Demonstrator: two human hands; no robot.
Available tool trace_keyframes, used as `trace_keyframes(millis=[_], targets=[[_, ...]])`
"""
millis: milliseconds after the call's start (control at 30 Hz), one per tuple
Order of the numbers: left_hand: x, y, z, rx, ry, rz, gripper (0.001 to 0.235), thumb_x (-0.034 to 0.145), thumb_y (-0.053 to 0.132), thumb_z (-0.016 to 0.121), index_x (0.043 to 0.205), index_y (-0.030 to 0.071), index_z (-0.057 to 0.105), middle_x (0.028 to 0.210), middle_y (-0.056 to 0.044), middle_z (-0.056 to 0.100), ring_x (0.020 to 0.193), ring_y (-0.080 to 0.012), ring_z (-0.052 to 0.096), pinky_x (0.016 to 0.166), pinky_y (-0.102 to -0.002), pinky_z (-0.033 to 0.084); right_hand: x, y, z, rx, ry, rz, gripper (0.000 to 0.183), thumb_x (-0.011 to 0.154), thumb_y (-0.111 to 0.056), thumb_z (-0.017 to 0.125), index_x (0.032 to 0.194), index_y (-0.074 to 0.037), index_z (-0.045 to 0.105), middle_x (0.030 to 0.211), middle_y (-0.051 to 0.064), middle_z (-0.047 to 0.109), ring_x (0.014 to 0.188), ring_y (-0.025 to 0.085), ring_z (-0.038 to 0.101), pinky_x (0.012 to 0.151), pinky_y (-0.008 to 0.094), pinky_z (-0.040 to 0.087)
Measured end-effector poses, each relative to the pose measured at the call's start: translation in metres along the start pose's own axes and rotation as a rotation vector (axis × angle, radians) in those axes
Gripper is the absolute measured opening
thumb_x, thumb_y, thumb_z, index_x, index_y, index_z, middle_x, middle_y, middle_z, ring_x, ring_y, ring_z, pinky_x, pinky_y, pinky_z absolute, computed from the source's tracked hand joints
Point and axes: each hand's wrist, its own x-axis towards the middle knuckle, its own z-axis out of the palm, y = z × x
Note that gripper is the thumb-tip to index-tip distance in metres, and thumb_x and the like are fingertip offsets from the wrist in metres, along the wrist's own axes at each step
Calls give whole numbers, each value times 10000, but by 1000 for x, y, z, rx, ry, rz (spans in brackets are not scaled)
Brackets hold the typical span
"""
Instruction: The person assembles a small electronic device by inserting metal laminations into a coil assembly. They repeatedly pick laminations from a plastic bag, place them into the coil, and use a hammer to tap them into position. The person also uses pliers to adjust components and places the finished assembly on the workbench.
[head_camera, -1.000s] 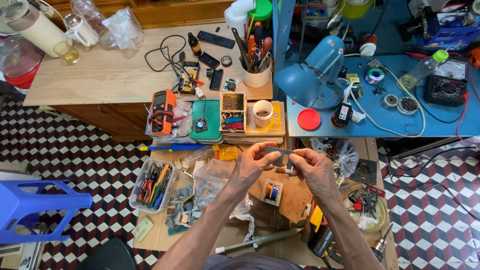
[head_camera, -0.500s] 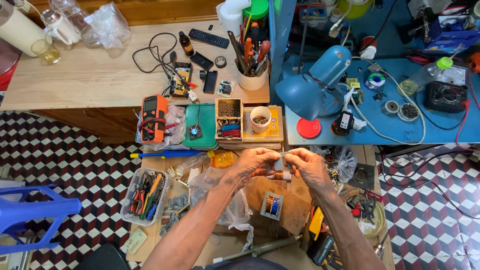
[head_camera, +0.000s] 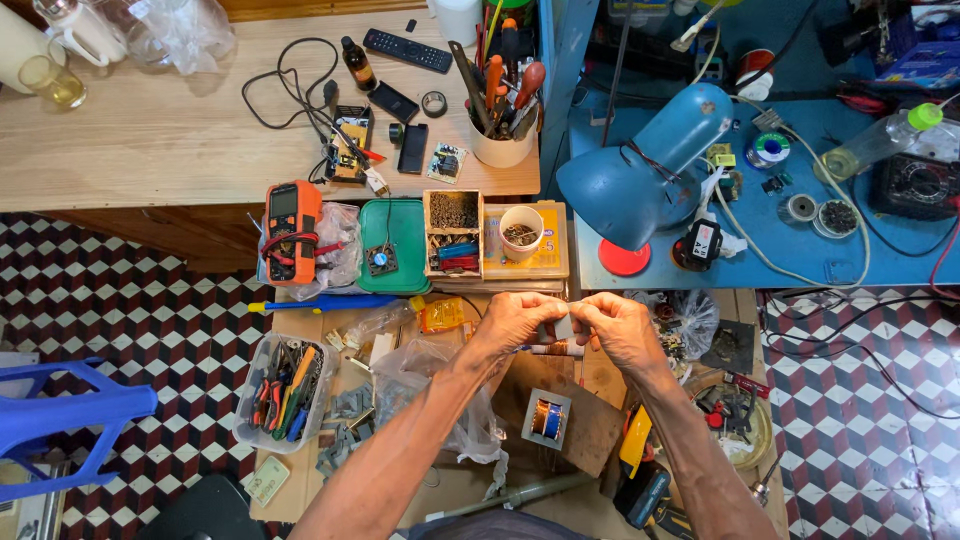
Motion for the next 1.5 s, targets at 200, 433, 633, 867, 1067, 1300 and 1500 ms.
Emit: trace_keyframes(millis=[200,433,633,867,1067,1300,1500], targets=[[-1,-5,6,16,61,72,187,882,166,769,964,-1,782,789,-55,737,616,-103,630,502,-250,498,-1,1,3,-9,15,38,221,928,-215,691,875,-5,739,729,56,708,620,139,664,537,261,460],[-12,-3,17,169,148,131,238,871,200,779,1038,31,786,854,-30,774,716,-73,669,641,-221,550,-8,0,1,-49,38,33,222,934,-217,682,875,-9,736,725,70,720,623,145,686,540,261,473],[-22,0,22,288,190,180,246,888,228,774,1047,40,787,856,-41,785,724,-57,677,635,-209,540,-10,4,1,-36,30,16,221,934,-201,677,878,4,737,719,73,718,621,156,689,550,272,464],[-26,0,31,216,235,183,250,928,240,752,1057,29,788,800,-33,747,672,-61,633,586,-219,514,-17,-3,3,-30,72,-13,234,954,-233,666,962,-11,740,808,67,731,715,145,679,645,276,504],[-46,17,44,287,384,298,282,980,266,650,1158,64,736,813,-31,773,709,-89,712,623,-238,572,-43,-14,22,-27,353,-162,277,993,-211,623,1151,0,708,985,94,754,877,156,693,783,277,550],[-71,24,62,641,469,766,337,937,178,712,1239,29,701,1161,-184,760,1069,-260,744,894,-362,614,-46,-10,47,365,273,-189,327,984,-171,643,1243,17,711,1082,90,760,940,117,708,839,249,561],[-83,20,59,823,366,920,442,933,142,689,1312,-77,629,1341,-267,643,1302,-392,613,1121,-427,495,-36,0,39,551,200,-185,264,974,-100,666,1205,17,721,1038,76,749,865,100,672,748,231,550]])
